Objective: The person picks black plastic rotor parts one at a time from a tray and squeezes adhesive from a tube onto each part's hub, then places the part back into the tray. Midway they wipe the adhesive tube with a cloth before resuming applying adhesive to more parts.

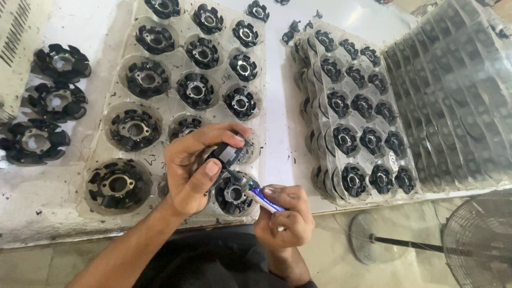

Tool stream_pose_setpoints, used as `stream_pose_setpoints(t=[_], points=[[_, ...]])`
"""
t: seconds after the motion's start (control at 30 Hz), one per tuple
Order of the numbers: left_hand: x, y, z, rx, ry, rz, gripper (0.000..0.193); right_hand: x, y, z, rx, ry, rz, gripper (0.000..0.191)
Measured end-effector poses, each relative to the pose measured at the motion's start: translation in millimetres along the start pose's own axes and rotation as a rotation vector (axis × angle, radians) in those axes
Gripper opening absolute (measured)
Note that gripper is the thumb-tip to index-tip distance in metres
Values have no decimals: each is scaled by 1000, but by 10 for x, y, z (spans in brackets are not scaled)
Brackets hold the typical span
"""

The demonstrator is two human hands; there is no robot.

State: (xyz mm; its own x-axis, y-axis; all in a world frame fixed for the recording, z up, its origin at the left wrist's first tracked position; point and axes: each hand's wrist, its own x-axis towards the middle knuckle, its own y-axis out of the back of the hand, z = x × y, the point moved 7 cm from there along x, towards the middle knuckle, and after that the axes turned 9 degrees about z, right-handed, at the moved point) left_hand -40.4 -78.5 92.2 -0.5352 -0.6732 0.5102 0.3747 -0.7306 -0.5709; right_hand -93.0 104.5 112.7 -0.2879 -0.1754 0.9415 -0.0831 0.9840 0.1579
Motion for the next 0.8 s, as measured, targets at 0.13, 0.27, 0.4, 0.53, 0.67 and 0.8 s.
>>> stream_pose_setpoints(t=[0.13, 0.27, 0.4, 0.53, 0.67, 0.8], points=[[-11, -6, -44, -97, 50, 22, 42, 24, 22, -7, 38, -6, -4, 44], [-20, 1, -63, -117, 67, 32, 41, 20, 39, 2, 32, -35, -7, 42], [-31, 12, -78, -113, 77, 37, 40, 17, 36, 4, 40, -26, -17, 43], [-35, 46, -110, -107, 82, 51, 41, 9, 29, 7, 32, -36, -10, 43], [-56, 66, -189, -188, 112, 93, 40, 12, 22, 3, 8, -48, -25, 43], [-148, 89, -343, -431, 222, 287, 45, 26, 33, -2, -14, -77, -42, 44]])
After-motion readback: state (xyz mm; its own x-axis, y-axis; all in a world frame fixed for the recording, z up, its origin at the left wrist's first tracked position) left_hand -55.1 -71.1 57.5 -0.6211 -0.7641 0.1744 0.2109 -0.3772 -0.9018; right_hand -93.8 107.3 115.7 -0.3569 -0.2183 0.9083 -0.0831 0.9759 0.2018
